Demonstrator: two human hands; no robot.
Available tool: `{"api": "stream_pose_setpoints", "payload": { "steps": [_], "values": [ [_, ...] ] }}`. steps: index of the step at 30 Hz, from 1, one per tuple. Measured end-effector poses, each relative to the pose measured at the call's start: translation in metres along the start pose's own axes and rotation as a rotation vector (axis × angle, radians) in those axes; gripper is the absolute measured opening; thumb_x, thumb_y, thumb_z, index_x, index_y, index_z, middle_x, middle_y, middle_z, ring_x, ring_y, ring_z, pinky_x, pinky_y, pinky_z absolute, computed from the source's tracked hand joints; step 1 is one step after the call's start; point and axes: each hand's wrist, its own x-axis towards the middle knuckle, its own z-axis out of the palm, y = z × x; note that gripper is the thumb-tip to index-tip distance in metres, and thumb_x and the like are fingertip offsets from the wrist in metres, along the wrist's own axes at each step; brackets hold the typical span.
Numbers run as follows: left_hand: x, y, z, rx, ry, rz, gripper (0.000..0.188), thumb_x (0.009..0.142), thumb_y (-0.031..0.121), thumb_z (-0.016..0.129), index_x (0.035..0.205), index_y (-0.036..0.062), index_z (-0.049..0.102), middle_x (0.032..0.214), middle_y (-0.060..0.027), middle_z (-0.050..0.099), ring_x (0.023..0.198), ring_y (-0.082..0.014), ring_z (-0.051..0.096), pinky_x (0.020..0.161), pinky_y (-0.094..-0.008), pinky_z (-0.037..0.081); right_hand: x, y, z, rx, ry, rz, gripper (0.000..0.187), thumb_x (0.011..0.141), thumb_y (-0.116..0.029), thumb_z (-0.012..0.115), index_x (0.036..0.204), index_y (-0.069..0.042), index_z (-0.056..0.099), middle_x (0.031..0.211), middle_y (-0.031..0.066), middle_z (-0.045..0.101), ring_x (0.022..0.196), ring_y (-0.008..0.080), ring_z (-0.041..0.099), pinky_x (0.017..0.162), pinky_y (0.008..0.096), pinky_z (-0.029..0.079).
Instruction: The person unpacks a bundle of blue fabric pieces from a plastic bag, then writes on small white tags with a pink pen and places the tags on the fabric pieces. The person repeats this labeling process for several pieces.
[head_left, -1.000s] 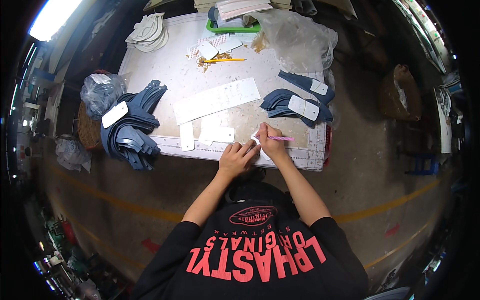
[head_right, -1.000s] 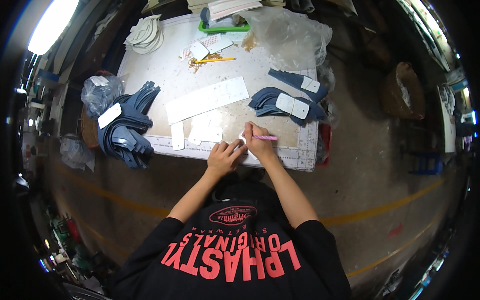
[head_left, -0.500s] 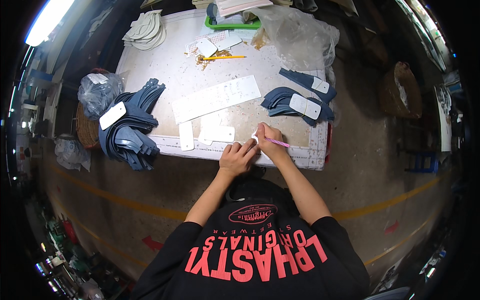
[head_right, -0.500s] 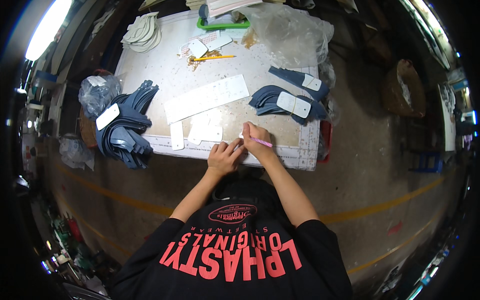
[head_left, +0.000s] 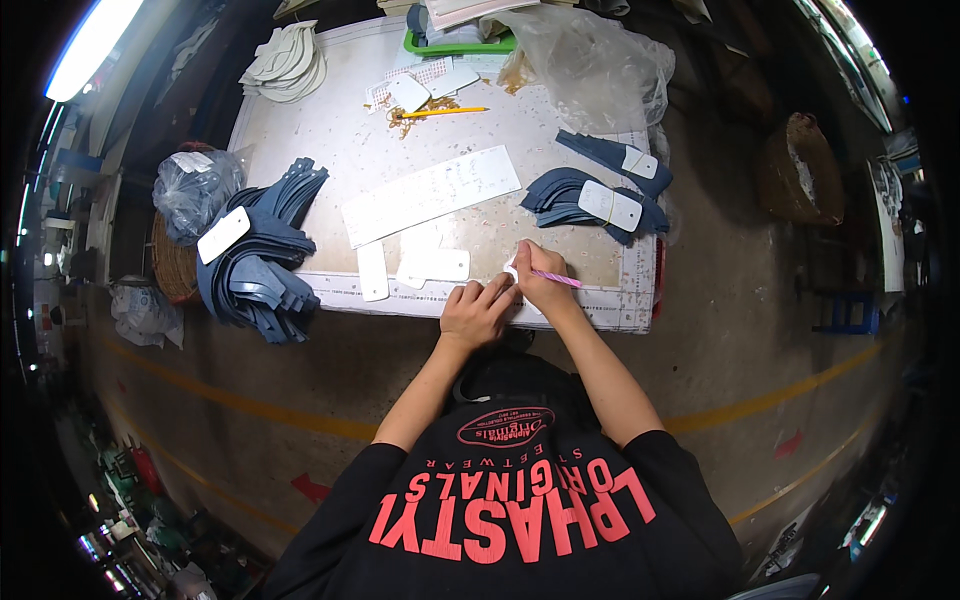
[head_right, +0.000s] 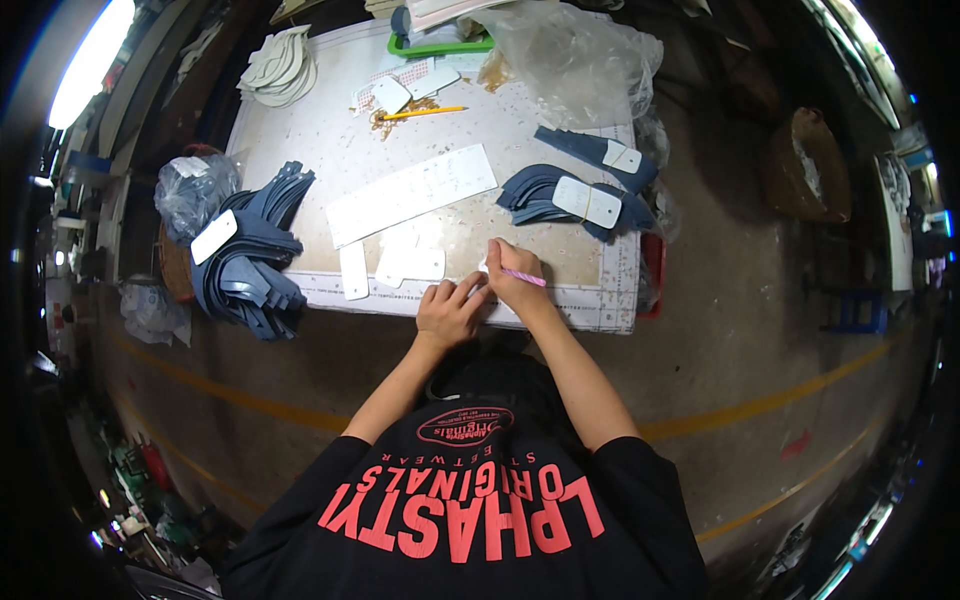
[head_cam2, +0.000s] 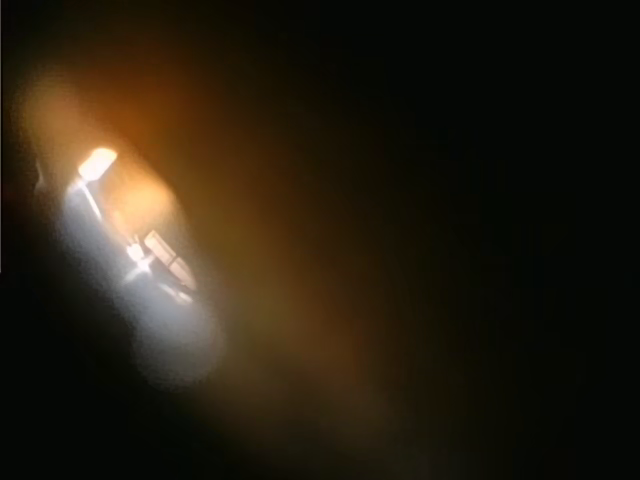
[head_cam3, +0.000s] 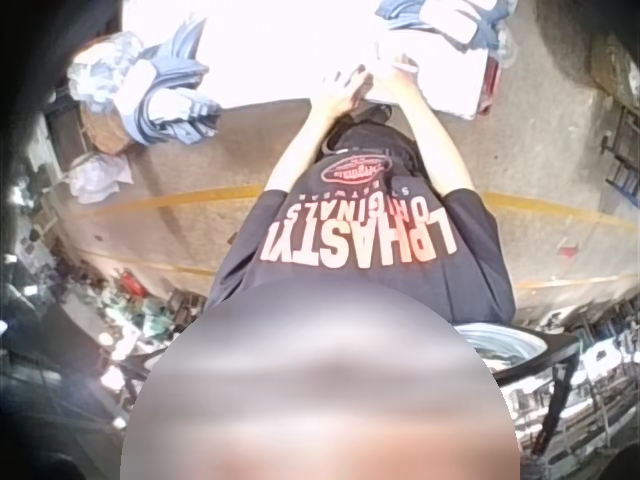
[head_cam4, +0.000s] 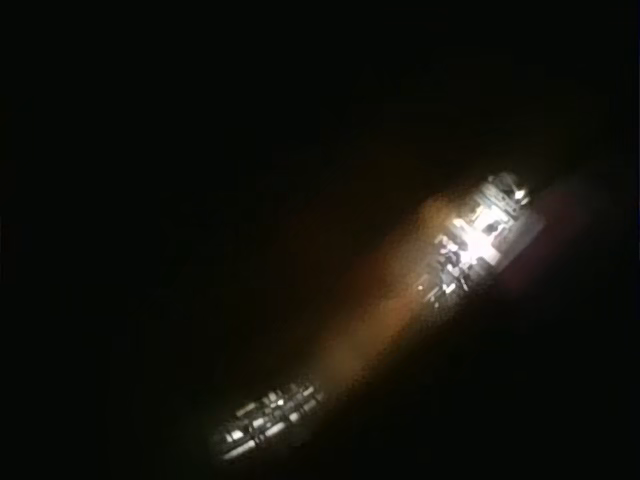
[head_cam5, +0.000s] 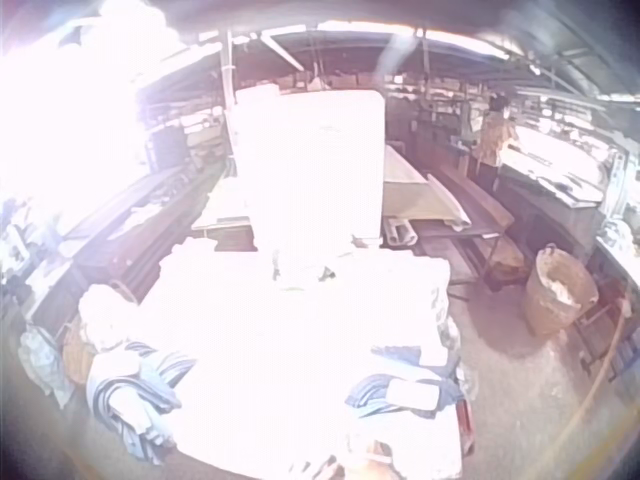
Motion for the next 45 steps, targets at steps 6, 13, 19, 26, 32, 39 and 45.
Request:
{"api": "stream_pose_setpoints", "payload": {
  "steps": [6, 13, 19, 26, 32, 39, 45],
  "values": [
    [-0.0014, -0.0002, 0.0007, 0.005, -0.027, -0.011, 0.039, 0.092, 0.031, 0.073, 0.130, 0.0274, 0.077, 0.136, 0.0062, 0.074, 0.085, -0.0179, 0.064, 0.076, -0.0332, 0.047, -0.0005, -0.0006, -0.0015, -0.007, 0.007, 0.004, 0.029, 0.113, -0.020, 0.059, 0.091, -0.005, 0.069, 0.073, 0.0224, 0.069, 0.069, 0.0465, 0.071, 0.062, 0.0553, 0.054],
    [-0.0024, 0.0006, 0.0009, -0.002, -0.033, -0.020, 0.040, 0.090, 0.030, 0.074, 0.130, 0.0269, 0.077, 0.136, 0.0063, 0.073, 0.086, -0.0178, 0.064, 0.078, -0.0334, 0.047, -0.0004, 0.0001, 0.0020, -0.008, 0.051, 0.008, 0.027, 0.112, -0.021, 0.061, 0.092, -0.005, 0.070, 0.073, 0.0234, 0.068, 0.069, 0.0468, 0.070, 0.061, 0.0552, 0.054],
    [-0.0028, 0.0004, 0.0016, -0.002, -0.038, -0.016, 0.040, 0.090, 0.029, 0.073, 0.129, 0.0275, 0.077, 0.135, 0.0062, 0.073, 0.086, -0.0176, 0.064, 0.078, -0.0332, 0.047, -0.0018, 0.0011, -0.0004, -0.066, -0.010, 0.017, 0.035, 0.116, -0.023, 0.053, 0.092, -0.002, 0.067, 0.078, 0.0197, 0.075, 0.073, 0.0430, 0.075, 0.066, 0.0507, 0.057],
    [-0.0027, 0.0009, 0.0024, 0.000, -0.026, -0.026, 0.038, 0.091, 0.029, 0.072, 0.129, 0.0273, 0.077, 0.135, 0.0059, 0.073, 0.087, -0.0174, 0.064, 0.078, -0.0330, 0.048, -0.0025, -0.0024, -0.0002, -0.060, 0.024, 0.014, 0.031, 0.115, -0.022, 0.056, 0.093, -0.003, 0.069, 0.079, 0.0213, 0.074, 0.073, 0.0445, 0.074, 0.065, 0.0524, 0.057],
    [-0.0014, 0.0008, 0.0012, -0.003, -0.030, -0.025, 0.035, 0.093, 0.030, 0.072, 0.127, 0.0262, 0.077, 0.134, 0.0064, 0.073, 0.087, -0.0169, 0.064, 0.077, -0.0333, 0.047, -0.0009, -0.0007, 0.0002, -0.020, 0.008, 0.031, 0.028, 0.113, -0.023, 0.059, 0.095, -0.005, 0.072, 0.077, 0.0243, 0.070, 0.073, 0.0477, 0.071, 0.064, 0.0557, 0.055],
    [0.0009, 0.0016, -0.0010, -0.002, -0.002, -0.023, 0.033, 0.093, 0.030, 0.072, 0.125, 0.0257, 0.078, 0.133, 0.0074, 0.073, 0.087, -0.0155, 0.065, 0.076, -0.0322, 0.046, -0.0010, 0.0012, -0.0030, -0.016, 0.022, 0.046, 0.029, 0.113, -0.022, 0.058, 0.094, -0.004, 0.071, 0.078, 0.0241, 0.071, 0.074, 0.0477, 0.071, 0.065, 0.0557, 0.055],
    [0.0012, 0.0015, -0.0017, 0.003, 0.004, -0.023, 0.034, 0.093, 0.030, 0.072, 0.126, 0.0267, 0.078, 0.132, 0.0079, 0.073, 0.087, -0.0150, 0.065, 0.076, -0.0314, 0.046, 0.0007, 0.0036, -0.0005, -0.081, 0.040, 0.003, 0.038, 0.117, -0.023, 0.054, 0.089, -0.001, 0.068, 0.075, 0.0191, 0.074, 0.070, 0.0428, 0.075, 0.064, 0.0512, 0.057]
  ]
}}
